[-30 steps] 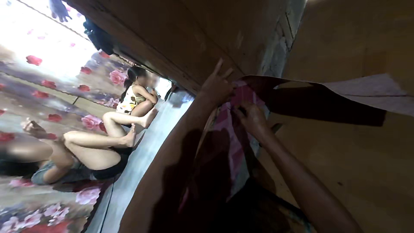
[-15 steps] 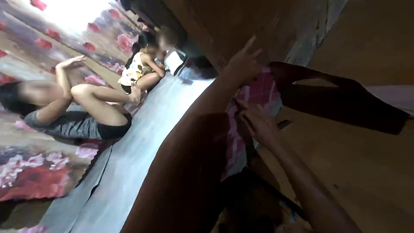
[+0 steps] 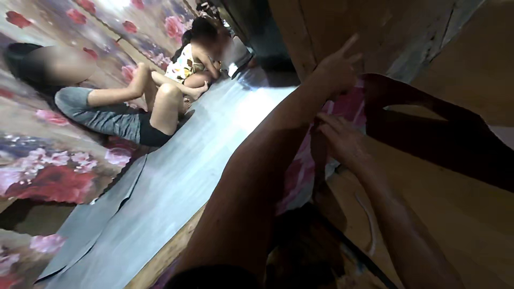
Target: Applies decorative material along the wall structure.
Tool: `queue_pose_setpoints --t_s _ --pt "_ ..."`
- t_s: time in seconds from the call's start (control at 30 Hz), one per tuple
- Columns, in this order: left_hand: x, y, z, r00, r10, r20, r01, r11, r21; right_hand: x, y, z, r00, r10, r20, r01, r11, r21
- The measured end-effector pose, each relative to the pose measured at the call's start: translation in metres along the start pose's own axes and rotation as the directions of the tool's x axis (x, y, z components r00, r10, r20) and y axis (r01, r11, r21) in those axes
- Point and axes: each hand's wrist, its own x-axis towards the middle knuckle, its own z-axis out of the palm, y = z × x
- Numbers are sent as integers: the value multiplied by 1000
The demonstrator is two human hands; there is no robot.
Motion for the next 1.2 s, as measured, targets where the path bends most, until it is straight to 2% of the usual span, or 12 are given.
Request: queue_pose_setpoints --t_s 0.13,0.2,0.27,0.37,0.6,0.7,1.2 --pt "0 -1 1 1000 -9 15 8 1000 14 1 0 -3 999 31 -10 -31 999 15" --pt "-1 -1 4 1000 -13 -20 13 1000 2 -4 -9 -2 979 190 -69 -182 976 117" --pt "2 -3 8 998 -1 -59 1 1000 4 -9 -16 -2 908 397 -134 -367 908 202" --pt "2 -3 7 999 17 -48 -16 1000 19 -6 -18 -2 831 538 -144 -496 832 247" --pt "3 -4 6 1000 -2 -19 2 1000 -7 12 -15 -1 808 570 -151 -547 820 166" --pt "2 -4 6 999 0 -47 0 1000 -14 17 -12 -1 793 590 -154 -572 807 148" --pt "4 -6 6 1000 25 -7 -25 999 41 22 -8 -3 814 558 -162 -537 829 155"
